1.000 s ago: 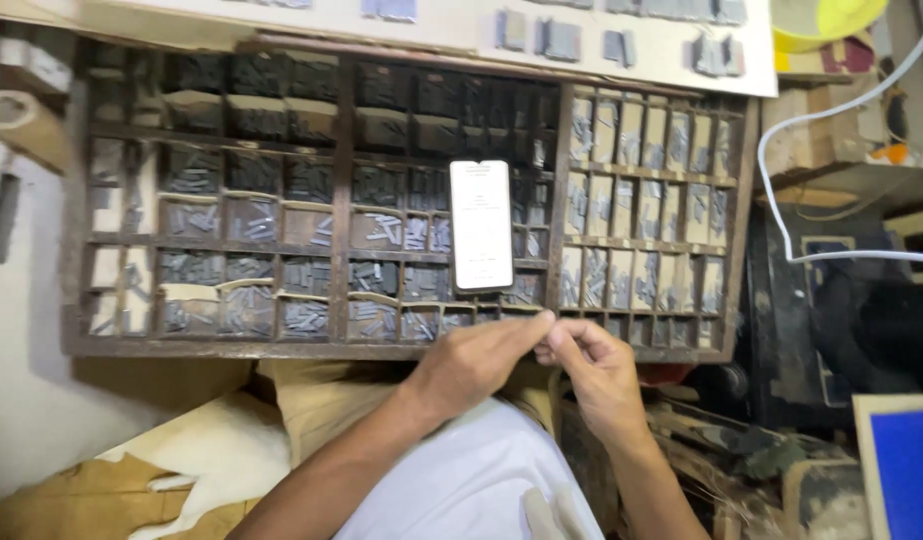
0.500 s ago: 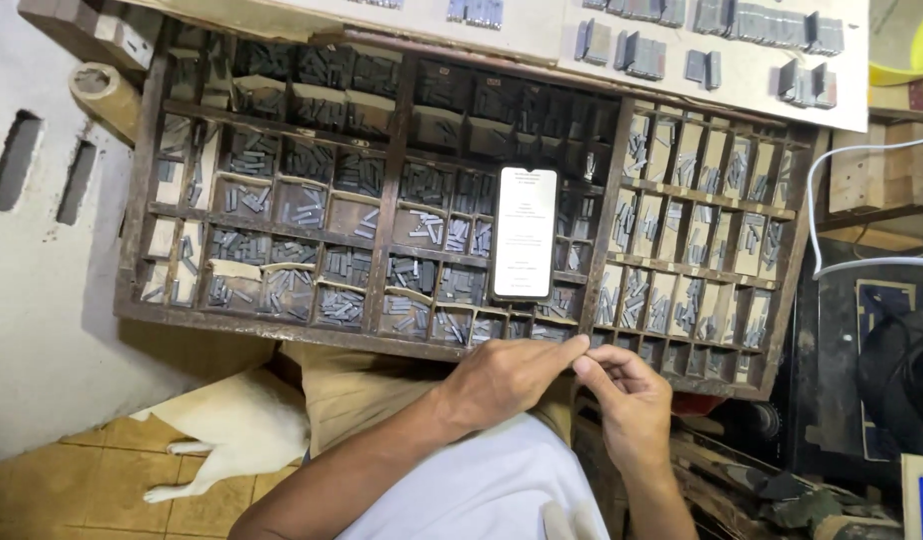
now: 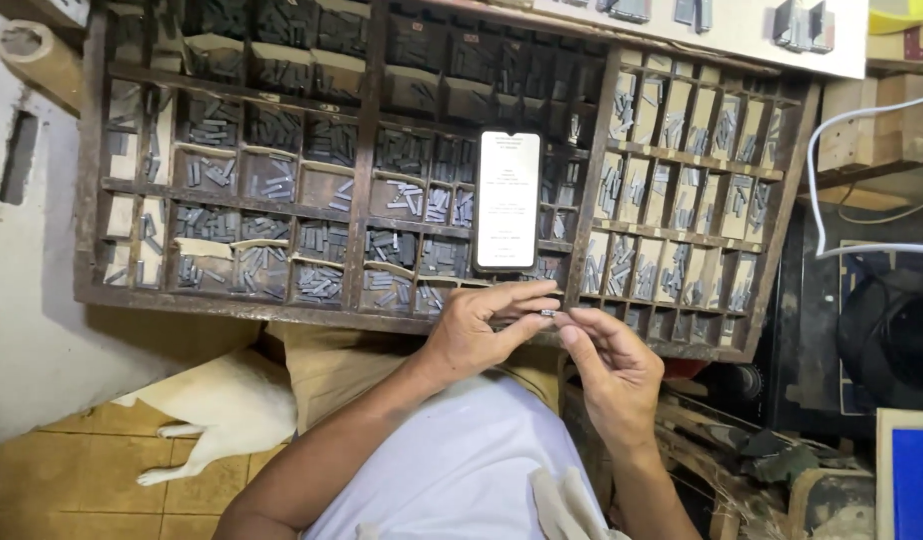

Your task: Selecting and arranging individual metal type characters from a California job case to finalize a layout.

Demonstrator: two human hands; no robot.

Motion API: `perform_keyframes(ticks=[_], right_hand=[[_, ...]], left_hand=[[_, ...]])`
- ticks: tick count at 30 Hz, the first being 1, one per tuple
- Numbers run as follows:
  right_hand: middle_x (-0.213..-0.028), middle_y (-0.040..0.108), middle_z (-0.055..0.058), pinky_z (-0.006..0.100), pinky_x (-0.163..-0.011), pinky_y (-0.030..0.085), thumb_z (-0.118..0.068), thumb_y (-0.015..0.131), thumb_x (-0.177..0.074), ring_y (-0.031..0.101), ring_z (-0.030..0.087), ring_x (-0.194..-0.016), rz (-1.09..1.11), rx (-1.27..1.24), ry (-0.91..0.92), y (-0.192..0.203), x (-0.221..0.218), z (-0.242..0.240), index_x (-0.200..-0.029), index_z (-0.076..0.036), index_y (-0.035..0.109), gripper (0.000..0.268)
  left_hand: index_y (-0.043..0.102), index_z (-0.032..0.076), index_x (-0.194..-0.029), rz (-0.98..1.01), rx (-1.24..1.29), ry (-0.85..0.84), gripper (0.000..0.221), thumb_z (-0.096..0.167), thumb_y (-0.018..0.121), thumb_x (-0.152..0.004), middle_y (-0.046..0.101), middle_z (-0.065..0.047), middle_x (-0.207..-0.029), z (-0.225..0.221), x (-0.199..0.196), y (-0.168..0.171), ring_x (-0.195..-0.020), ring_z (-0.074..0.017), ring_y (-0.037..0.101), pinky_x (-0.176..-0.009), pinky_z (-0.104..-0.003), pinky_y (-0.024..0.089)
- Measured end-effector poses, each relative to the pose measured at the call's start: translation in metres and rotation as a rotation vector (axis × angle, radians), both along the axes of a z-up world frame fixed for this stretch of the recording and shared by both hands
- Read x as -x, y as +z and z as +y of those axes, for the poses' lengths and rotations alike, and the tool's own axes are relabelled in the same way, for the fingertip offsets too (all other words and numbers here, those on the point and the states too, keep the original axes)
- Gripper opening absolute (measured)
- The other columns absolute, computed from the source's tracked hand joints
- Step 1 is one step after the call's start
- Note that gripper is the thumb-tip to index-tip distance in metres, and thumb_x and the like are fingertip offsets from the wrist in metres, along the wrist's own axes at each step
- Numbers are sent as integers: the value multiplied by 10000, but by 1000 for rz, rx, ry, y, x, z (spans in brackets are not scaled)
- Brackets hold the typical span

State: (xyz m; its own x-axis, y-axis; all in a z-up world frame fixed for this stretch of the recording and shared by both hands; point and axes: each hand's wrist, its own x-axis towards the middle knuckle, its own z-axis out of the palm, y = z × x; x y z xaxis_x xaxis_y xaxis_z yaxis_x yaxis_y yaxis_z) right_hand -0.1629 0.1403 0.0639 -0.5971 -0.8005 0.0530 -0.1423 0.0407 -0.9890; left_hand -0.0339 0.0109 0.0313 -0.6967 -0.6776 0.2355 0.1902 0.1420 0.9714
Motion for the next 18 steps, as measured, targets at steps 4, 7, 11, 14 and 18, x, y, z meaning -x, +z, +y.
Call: perform_keyframes(ticks=[4,7,11,14,18], right_hand=[[-1074,768,145,275,-946,642,-16,700,-935,755,179,-997,-2,22,4,-1,0,1,-1186,13,687,253],[-1062,769,135,255,-920,642,-21,708,-934,753,168,-972,-3,23,9,-2,0,-1,-1189,2,687,257],[-947,765,149,268,-790,643,9,743,-897,723,138,-842,-79,-17,-96,-5,-2,-8,-1139,31,700,247],[-868,763,171,285,-724,637,57,767,-868,723,138,-781,-85,-18,-168,-10,-3,-10,-1106,68,705,246],[-835,744,149,295,-726,632,73,779,-854,716,134,-777,-102,-16,-174,-6,-5,-12,-1094,69,708,250]], left_hand=[[674,58,-1293,-20,-29,-16,371,86,741,-929,768,-121,-1163,1,-1,1,-1040,-167,772,-979,-255,629],[673,48,-1289,-6,-36,-13,368,63,743,-929,769,-117,-1154,1,-1,1,-1028,-165,775,-982,-249,627],[708,52,-1259,46,-77,-6,363,31,760,-900,781,-130,-1109,2,3,-1,-1027,-216,754,-900,-302,629],[751,68,-1223,80,-84,18,351,-3,763,-879,797,-122,-1059,1,4,-2,-1023,-265,740,-801,-352,643],[759,89,-1219,78,23,24,379,-50,743,-867,790,-139,-1074,-2,2,6,-972,-285,780,-817,-377,654]])
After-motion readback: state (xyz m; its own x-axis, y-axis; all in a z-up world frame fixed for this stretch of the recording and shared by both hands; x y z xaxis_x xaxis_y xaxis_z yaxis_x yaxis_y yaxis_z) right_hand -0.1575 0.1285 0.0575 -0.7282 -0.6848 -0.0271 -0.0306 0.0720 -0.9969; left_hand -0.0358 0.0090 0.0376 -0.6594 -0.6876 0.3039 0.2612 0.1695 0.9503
